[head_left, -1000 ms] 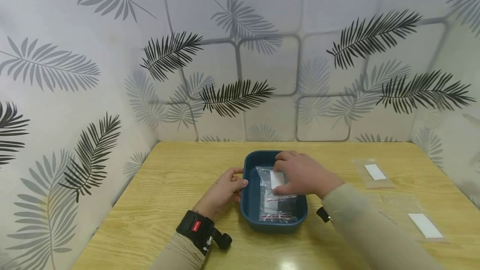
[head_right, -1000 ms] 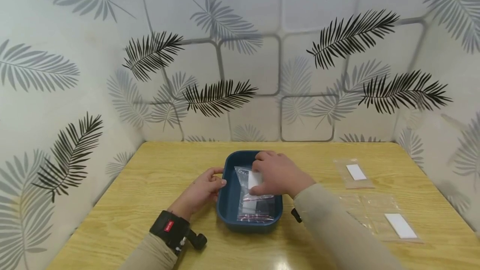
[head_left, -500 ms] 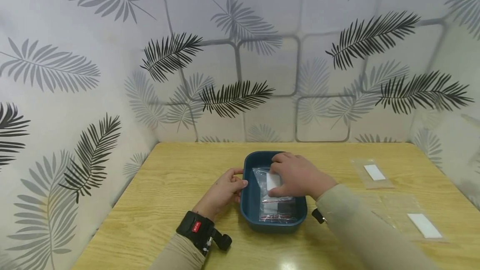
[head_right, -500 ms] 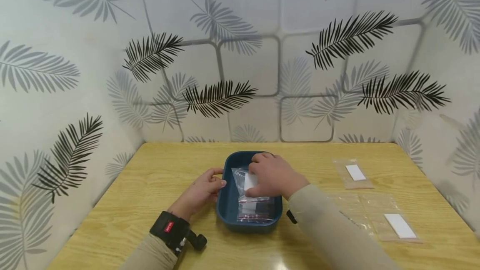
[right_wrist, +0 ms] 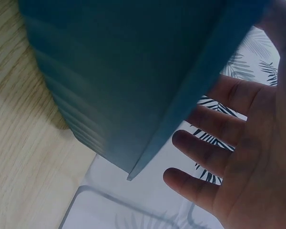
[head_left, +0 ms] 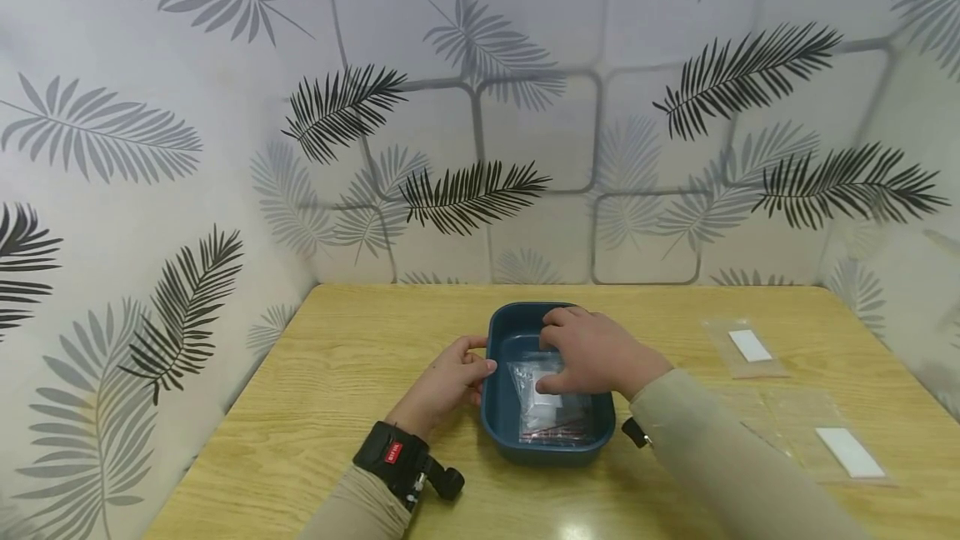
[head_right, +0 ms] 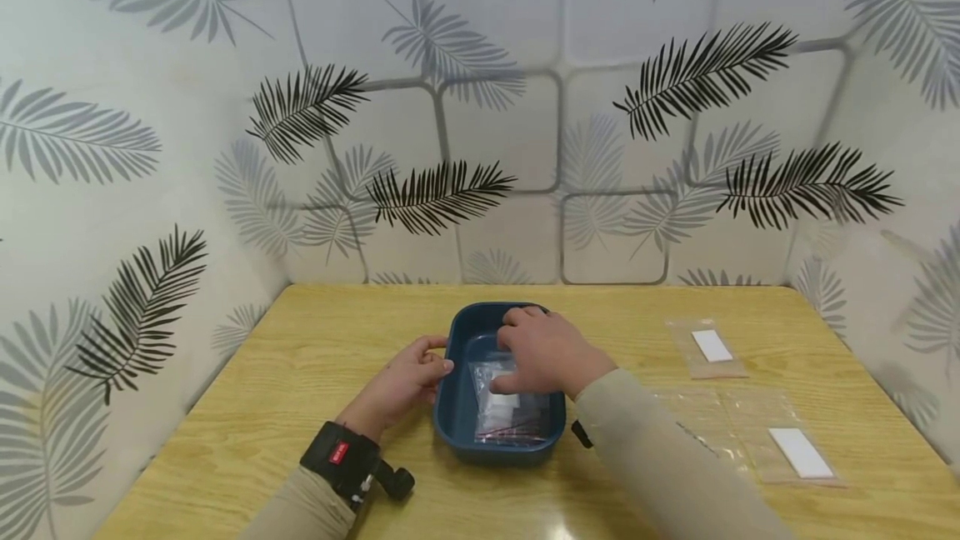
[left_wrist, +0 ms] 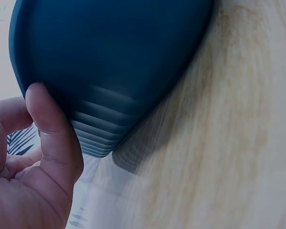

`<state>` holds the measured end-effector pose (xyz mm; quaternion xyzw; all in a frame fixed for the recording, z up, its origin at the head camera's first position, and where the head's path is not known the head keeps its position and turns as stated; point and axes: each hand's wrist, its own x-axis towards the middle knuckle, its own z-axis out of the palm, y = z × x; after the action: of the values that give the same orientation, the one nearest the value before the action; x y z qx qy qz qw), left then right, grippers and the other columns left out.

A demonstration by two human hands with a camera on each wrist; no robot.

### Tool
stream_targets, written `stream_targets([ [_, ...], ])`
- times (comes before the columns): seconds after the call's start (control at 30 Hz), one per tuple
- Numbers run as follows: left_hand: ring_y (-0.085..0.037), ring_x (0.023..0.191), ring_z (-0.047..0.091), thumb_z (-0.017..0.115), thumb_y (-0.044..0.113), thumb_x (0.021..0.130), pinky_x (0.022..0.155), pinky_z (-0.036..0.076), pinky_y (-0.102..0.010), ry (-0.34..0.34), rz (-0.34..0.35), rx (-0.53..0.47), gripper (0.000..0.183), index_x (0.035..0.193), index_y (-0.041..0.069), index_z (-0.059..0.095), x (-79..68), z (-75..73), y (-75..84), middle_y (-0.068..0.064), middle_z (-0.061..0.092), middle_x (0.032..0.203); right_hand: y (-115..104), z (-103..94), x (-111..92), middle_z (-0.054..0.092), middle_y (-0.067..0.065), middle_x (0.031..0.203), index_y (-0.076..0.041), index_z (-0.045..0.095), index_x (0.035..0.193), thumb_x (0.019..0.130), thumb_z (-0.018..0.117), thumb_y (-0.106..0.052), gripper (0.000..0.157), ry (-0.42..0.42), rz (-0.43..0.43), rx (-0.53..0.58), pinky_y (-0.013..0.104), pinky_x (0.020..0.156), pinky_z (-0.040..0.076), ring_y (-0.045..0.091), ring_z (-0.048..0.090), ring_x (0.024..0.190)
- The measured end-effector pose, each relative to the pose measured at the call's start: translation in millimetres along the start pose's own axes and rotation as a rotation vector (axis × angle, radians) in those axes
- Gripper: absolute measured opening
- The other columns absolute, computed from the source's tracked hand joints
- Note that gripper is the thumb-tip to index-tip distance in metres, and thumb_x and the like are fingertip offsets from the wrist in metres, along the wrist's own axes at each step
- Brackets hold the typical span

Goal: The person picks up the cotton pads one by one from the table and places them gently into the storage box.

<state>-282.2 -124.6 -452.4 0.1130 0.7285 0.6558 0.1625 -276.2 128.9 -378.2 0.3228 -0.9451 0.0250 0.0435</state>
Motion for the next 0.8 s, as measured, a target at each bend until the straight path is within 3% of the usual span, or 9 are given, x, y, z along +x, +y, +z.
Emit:
stream_targets([
  [0.37, -0.019, 0.073, 0.058, 0.062, 0.018, 0.102, 0.062, 0.052, -0.029, 0.009, 0.01, -0.004, 0.054, 0.15, 0.003, 0.04, -0.3, -0.5, -1.5, -0.018, 0.06, 0.098, 14, 0.6, -4, 0.056, 0.013, 0.138, -0.014, 0.073, 0.112, 0.081, 0.075, -0.058, 0.053, 0.006, 0.018, 0.023, 0.053, 0.096, 0.048, 0.036, 0.056, 0.121],
  [0.8, -0.019, 0.074, 0.059, 0.062, 0.018, 0.102, 0.063, 0.052, -0.029, 0.008, 0.0, 0.002, 0.054, 0.149, 0.005, 0.041, 0.2, -0.1, -0.5, -0.017, 0.06, 0.097, 76, 3.5, -22, 0.054, 0.02, 0.138, -0.009, 0.07, 0.118, 0.088, 0.076, -0.044, 0.047, 0.016, 0.046, 0.112, 0.056, 0.099, 0.046, 0.042, 0.054, 0.123],
])
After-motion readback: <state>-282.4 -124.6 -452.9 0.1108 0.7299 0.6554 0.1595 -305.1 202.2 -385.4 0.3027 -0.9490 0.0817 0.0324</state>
